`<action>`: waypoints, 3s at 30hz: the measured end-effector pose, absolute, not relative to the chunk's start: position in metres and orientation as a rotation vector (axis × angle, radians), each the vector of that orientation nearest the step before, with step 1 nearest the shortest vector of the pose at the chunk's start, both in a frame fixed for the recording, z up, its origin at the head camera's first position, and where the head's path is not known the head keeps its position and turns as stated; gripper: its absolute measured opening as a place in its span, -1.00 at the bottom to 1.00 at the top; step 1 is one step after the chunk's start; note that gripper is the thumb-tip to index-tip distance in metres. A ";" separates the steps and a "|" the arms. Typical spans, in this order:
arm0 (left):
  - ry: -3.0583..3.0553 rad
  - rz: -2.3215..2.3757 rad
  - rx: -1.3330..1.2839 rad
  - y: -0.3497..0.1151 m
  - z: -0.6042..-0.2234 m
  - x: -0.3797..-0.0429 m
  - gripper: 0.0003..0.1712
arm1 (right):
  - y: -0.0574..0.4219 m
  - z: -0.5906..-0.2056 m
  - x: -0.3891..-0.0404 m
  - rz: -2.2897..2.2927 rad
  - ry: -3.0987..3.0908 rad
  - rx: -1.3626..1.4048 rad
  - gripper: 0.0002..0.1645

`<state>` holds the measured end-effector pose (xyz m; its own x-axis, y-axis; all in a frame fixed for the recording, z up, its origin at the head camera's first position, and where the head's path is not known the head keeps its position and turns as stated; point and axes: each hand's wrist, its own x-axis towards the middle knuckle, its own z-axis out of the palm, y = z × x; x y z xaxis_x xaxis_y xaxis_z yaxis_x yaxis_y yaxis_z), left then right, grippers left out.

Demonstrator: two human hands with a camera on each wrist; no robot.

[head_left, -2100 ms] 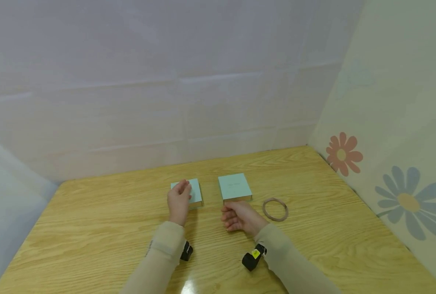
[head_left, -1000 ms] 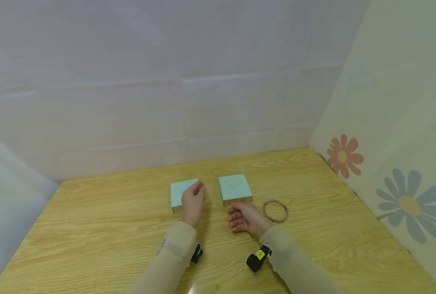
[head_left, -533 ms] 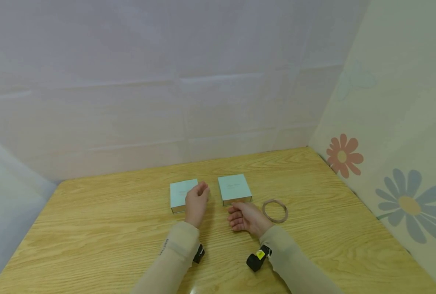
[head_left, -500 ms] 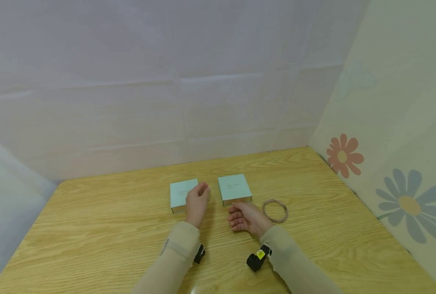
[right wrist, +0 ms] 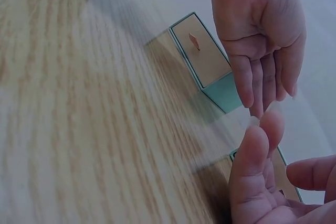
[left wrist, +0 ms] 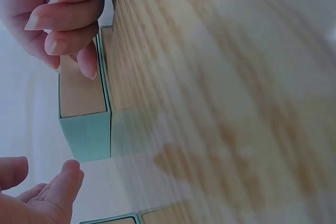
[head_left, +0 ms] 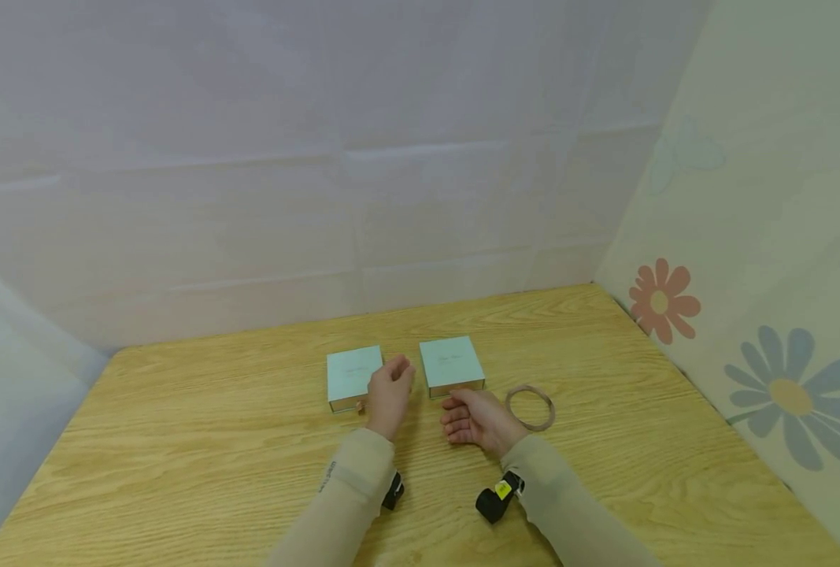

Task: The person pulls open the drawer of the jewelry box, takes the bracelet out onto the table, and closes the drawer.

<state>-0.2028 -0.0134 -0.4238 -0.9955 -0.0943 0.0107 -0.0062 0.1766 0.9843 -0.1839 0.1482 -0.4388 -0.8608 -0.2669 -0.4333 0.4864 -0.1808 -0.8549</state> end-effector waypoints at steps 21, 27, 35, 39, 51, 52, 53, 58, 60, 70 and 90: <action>-2.409 -1.902 0.115 0.001 -0.433 -0.208 -0.58 | 0.151 -0.436 -0.184 -2.122 1.578 0.307 -0.57; -2.444 -1.889 0.125 0.004 -0.430 -0.209 -0.58 | 0.152 -0.436 -0.184 -2.122 1.577 0.314 -0.58; -2.501 -1.906 0.171 0.007 -0.429 -0.215 -0.52 | 0.151 -0.437 -0.187 -2.129 1.577 0.326 -0.60; -2.519 -1.903 0.210 0.009 -0.429 -0.219 -0.49 | 0.150 -0.439 -0.189 -2.125 1.573 0.338 -0.61; -2.553 -1.863 0.242 0.013 -0.423 -0.223 -0.48 | 0.149 -0.439 -0.193 -2.131 1.557 0.342 -0.64; -2.559 -1.854 0.246 0.014 -0.423 -0.223 -0.48 | 0.149 -0.439 -0.193 -2.134 1.555 0.344 -0.65; -2.566 -1.837 0.248 0.014 -0.424 -0.223 -0.49 | 0.149 -0.439 -0.193 -2.136 1.551 0.343 -0.66; -2.600 -1.748 0.236 0.017 -0.427 -0.224 -0.57 | 0.148 -0.440 -0.194 -2.151 1.528 0.341 -0.69; -2.597 -1.732 0.224 0.017 -0.429 -0.225 -0.60 | 0.148 -0.441 -0.195 -2.151 1.527 0.352 -0.69; -2.533 -1.723 0.236 0.022 -0.432 -0.224 -0.77 | 0.148 -0.442 -0.197 -2.128 1.551 0.375 -0.72; -2.557 -1.677 0.290 0.026 -0.429 -0.223 -0.67 | 0.149 -0.443 -0.201 -2.068 1.580 0.337 -0.73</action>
